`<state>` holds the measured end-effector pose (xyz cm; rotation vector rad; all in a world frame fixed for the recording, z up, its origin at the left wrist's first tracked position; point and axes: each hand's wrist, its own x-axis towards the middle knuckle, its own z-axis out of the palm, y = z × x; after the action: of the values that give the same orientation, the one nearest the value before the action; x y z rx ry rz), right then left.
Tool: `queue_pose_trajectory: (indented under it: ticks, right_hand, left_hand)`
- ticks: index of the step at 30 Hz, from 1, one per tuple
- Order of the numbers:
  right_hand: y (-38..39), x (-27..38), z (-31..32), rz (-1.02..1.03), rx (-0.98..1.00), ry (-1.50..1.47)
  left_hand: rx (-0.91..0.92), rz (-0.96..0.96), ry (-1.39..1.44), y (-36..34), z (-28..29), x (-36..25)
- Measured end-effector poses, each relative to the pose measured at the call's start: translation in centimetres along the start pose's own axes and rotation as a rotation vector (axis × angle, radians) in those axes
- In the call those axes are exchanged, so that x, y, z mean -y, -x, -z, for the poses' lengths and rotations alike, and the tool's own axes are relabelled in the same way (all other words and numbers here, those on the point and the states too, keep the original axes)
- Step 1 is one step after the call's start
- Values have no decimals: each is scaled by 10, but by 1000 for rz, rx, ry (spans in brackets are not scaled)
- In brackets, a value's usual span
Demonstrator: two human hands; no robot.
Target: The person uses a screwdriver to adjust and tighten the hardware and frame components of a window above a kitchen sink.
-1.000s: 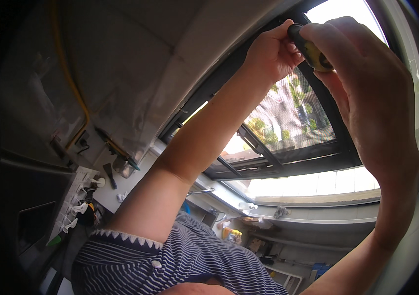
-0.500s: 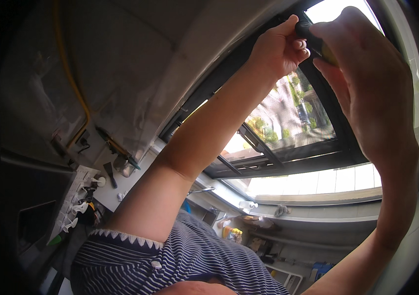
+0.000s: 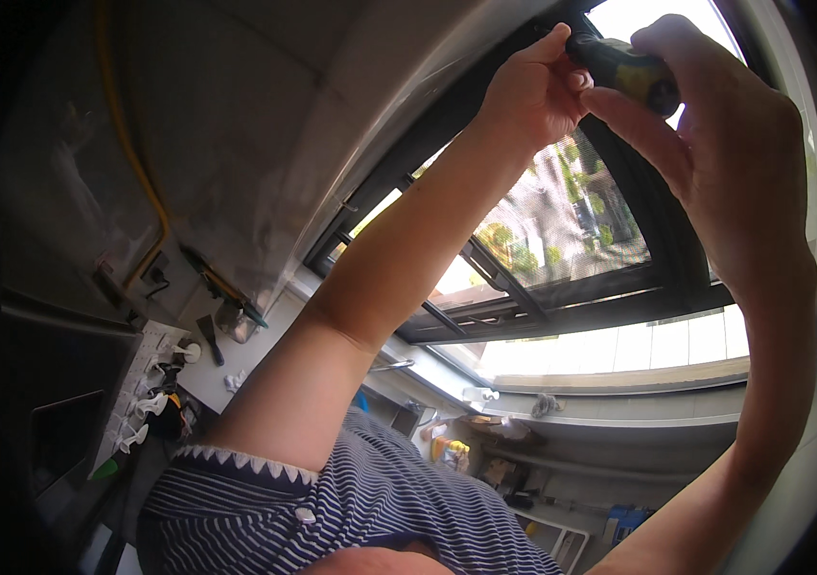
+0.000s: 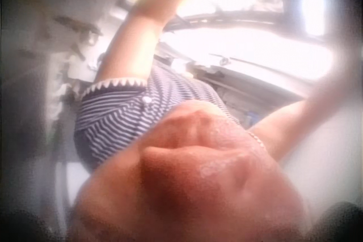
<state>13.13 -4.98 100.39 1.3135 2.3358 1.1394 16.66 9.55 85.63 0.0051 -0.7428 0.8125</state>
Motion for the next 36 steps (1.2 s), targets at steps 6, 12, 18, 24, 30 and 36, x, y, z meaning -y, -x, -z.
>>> queue_pose_trajectory:
  ticks: [6,12,18,24,30,36]
  right_hand:
    - [-8,22,-1,-46,59,-133]
    - [-9,29,-1,135,72,27]
    - [3,-17,-14,-230,-35,-86]
    - [4,4,1,-1,54,-27]
    - [13,-4,-8,70,-67,34]
    - [3,-4,7,-53,29,-47]
  left_hand:
    - [-110,-23,33,5,-5,-6]
    - [12,-17,116,0,19,-8]
    - [10,5,-29,-10,8,-9]
    - [-185,-86,-148,-7,-6,-6]
    - [-104,-44,-99,-2,-2,11]
    - [162,-47,-69,-14,9,-6]
